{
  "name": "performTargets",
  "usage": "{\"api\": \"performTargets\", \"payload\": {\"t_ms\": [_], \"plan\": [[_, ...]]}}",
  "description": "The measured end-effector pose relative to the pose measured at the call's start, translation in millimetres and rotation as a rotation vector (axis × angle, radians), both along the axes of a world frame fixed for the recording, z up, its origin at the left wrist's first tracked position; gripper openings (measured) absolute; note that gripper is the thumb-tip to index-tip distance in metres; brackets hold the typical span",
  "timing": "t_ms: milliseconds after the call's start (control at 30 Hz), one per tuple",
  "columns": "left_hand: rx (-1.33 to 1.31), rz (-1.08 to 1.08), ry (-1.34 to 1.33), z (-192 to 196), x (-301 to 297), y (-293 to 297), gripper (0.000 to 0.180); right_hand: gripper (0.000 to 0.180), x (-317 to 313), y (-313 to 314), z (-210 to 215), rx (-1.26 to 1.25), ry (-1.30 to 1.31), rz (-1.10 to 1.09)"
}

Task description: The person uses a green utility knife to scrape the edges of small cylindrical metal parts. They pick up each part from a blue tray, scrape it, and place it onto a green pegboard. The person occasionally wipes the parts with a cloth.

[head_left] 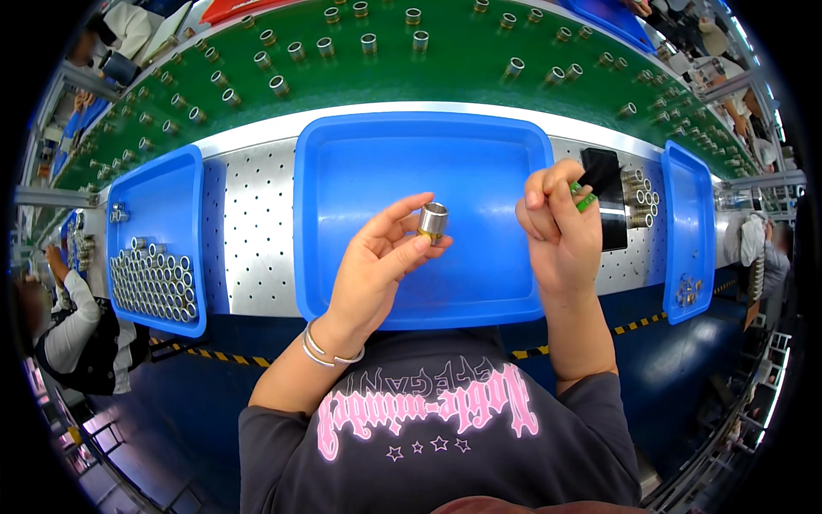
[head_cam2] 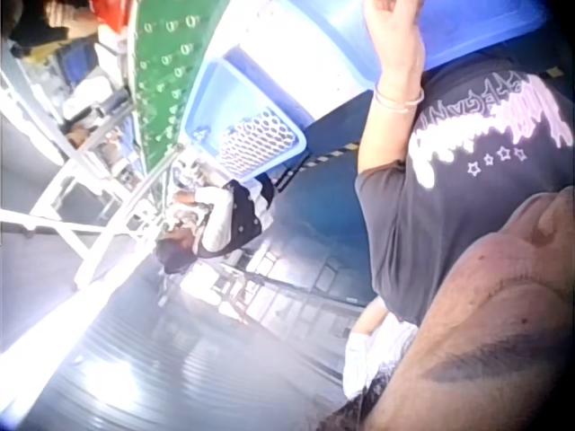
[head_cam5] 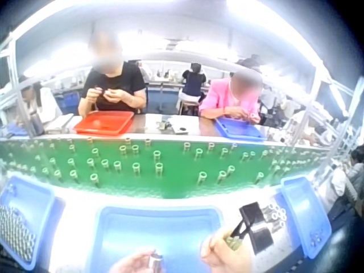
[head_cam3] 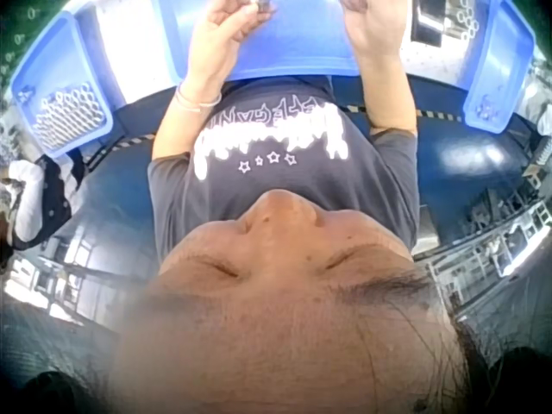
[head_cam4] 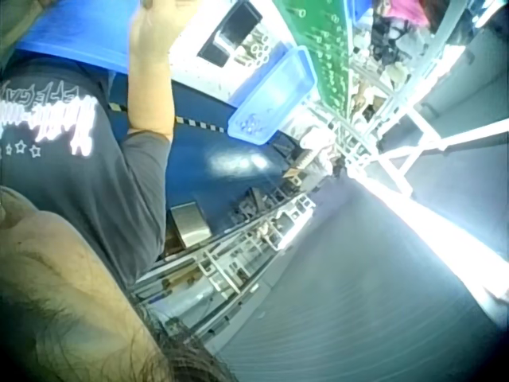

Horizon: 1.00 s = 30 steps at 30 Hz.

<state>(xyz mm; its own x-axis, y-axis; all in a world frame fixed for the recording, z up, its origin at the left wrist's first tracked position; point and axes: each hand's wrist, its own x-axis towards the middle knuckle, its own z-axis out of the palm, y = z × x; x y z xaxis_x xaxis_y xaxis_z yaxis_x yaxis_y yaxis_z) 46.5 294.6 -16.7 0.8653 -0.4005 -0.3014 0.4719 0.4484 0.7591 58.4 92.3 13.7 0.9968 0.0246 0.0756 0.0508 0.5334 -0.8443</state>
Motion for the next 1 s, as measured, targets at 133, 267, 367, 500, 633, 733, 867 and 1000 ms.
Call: {"api": "performTargets", "payload": {"t_ms": [133, 267, 367, 500, 633, 733, 867, 1000], "plan": [[-0.014, 0.016, -0.006, -2, -1, 0, 0.045, 0.017, -5, 8, 16, -0.100, -0.117, 0.087], [-0.018, 0.028, -0.011, -1, 0, 1, 0.042, 0.015, -7, 14, 23, -0.114, -0.180, 0.171], [0.016, 0.032, -0.087, -6, -1, 1, 0.040, 0.011, -5, 18, 28, -0.099, -0.210, 0.215], [0.072, -0.011, -0.173, -8, -2, -1, 0.039, 0.012, -1, 23, 34, -0.095, -0.241, 0.191], [0.084, -0.012, -0.091, -3, 0, -1, 0.043, 0.025, 9, 20, 30, -0.229, -0.215, 0.062], [0.027, 0.079, -0.034, -1, 4, 2, 0.044, 0.027, 5, 16, 15, -0.461, -0.154, 0.086], [-0.006, 0.130, -0.032, 1, 4, 4, 0.044, 0.018, -1, 28, -4, -1.030, -0.311, -0.030], [-0.005, 0.139, -0.053, -2, 4, 6, 0.044, 0.017, -3, 31, -7, -1.166, -0.336, -0.034]]}}
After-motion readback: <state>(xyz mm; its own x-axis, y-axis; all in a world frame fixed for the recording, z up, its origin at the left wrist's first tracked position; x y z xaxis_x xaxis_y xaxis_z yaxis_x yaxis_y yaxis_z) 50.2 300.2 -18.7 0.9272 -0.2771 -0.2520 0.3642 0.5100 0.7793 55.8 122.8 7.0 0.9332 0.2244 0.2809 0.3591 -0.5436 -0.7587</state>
